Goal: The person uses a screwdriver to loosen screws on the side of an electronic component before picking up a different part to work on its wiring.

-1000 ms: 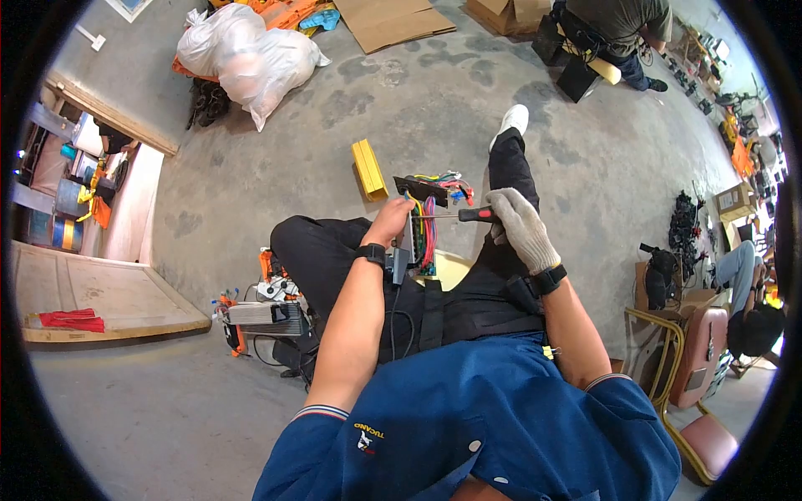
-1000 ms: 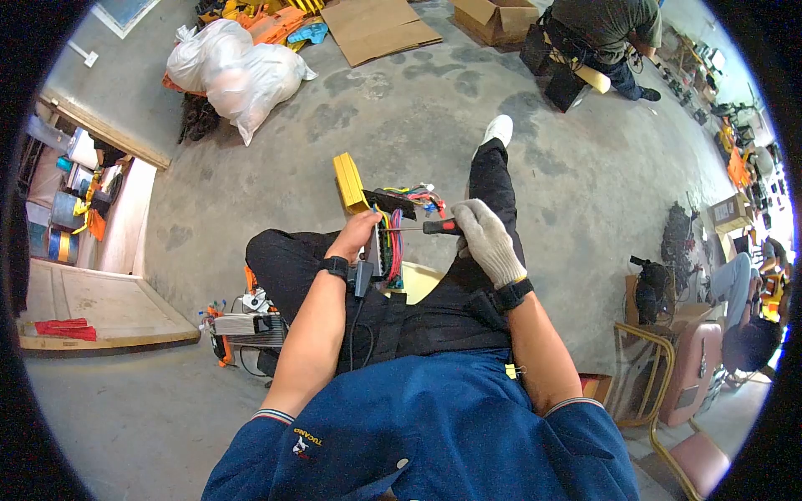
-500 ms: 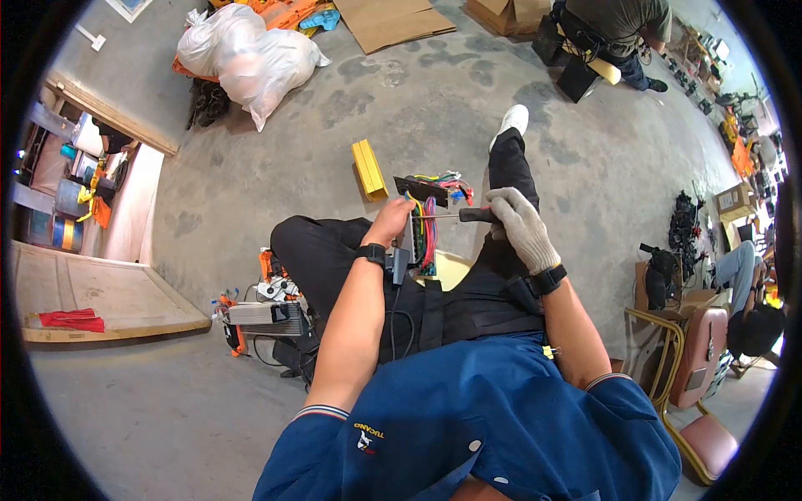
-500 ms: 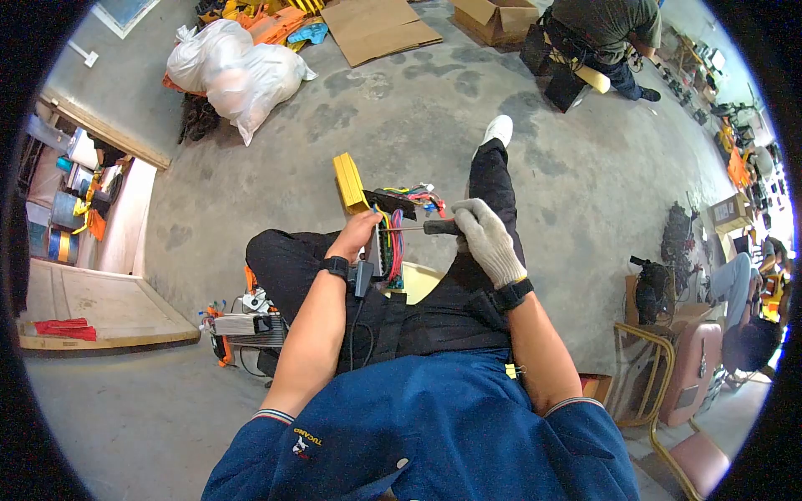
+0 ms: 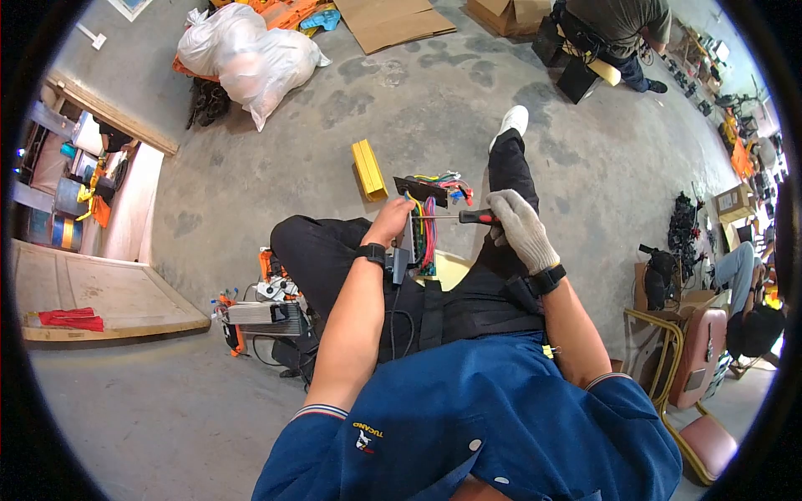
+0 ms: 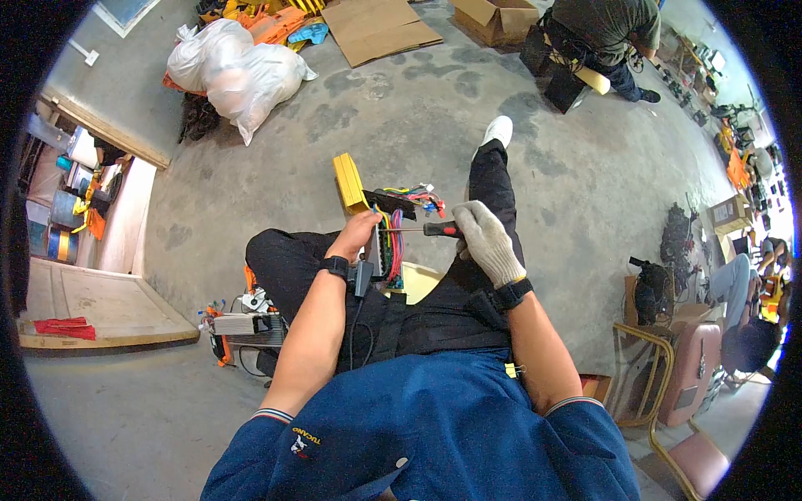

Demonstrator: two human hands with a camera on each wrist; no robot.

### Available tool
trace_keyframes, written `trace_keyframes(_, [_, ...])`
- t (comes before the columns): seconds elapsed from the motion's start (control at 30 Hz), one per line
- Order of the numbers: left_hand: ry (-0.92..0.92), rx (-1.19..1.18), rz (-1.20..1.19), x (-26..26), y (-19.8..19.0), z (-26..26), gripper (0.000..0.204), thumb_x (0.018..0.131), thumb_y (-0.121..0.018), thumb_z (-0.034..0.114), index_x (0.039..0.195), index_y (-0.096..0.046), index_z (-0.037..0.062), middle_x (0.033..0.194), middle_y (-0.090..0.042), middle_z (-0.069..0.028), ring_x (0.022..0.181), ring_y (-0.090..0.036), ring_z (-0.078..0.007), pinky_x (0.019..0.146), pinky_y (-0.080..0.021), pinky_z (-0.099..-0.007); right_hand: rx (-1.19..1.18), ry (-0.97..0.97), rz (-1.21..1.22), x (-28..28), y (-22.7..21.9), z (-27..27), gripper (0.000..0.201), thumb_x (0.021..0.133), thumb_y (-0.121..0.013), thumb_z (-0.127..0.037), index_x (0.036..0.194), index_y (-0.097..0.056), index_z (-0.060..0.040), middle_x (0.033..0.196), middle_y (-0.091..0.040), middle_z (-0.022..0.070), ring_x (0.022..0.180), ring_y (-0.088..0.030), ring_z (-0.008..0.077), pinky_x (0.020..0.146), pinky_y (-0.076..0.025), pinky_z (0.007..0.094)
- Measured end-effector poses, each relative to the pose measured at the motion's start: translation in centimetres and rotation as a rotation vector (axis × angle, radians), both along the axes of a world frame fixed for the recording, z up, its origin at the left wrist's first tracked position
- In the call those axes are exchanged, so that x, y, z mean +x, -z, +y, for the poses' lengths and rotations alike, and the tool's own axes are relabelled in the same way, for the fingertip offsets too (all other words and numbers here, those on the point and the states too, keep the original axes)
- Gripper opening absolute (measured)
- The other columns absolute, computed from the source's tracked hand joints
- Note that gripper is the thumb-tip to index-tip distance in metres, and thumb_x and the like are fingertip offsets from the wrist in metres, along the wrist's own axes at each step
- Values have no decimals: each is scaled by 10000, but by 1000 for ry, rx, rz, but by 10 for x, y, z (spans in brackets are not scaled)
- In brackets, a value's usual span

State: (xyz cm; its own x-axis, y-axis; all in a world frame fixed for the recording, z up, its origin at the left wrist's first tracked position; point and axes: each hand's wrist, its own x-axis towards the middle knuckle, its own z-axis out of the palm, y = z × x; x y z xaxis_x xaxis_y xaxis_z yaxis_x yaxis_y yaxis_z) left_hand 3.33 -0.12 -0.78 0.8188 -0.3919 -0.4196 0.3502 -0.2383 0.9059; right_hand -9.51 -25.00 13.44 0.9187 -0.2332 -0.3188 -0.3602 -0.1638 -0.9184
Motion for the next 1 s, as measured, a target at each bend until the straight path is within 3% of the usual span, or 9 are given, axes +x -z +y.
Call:
trace_keyframes(0.13, [14,-11,16,0,-1,0,311,952,-538,246,1018,-656,-34,972,-669,-66,921,-582,-155,848,-452,-322,-36,3,-181,1,17,-3,331,954,-617,-278,1167,-622,-26,873,-653,70,700,-619,116,649,-516,272])
trace_keyframes(0.27, [3,-17,14,-1,-4,0,309,952,-538,246,1016,-658,-31,972,-670,-69,914,-583,-156,846,-454,-322,-97,5,-162,0,8,0,348,941,-637,-278,1180,-618,-26,890,-658,73,728,-621,114,667,-518,269])
trace_keyframes(0.43, [22,18,-16,1,2,0,322,958,-541,253,1027,-654,-40,982,-676,-84,920,-595,-165,843,-462,-332,19,12,20,1,-4,2,325,979,-607,-275,1174,-607,-16,858,-610,31,667,-577,84,631,-501,235])
trace_keyframes(0.77, [17,20,-40,0,-1,0,331,960,-538,256,1019,-653,-49,964,-679,-91,911,-599,-174,833,-464,-338,-11,-5,-175,-1,10,0,313,925,-599,-194,1185,-628,-22,890,-653,58,729,-611,117,704,-518,271])
trace_keyframes(0.87, [19,15,-46,-1,-2,0,331,960,-537,257,1018,-651,-47,961,-678,-94,905,-597,-175,827,-463,-338,-44,21,-89,0,3,3,286,944,-592,-166,1178,-600,-2,891,-618,39,709,-585,93,697,-521,245])
trace_keyframes(1.0, [8,33,-41,-1,-1,-1,329,959,-538,256,1013,-652,-48,955,-676,-94,895,-594,-172,821,-462,-336,15,31,29,0,10,-5,301,935,-592,-219,1158,-632,-20,887,-655,64,718,-625,126,679,-532,279])
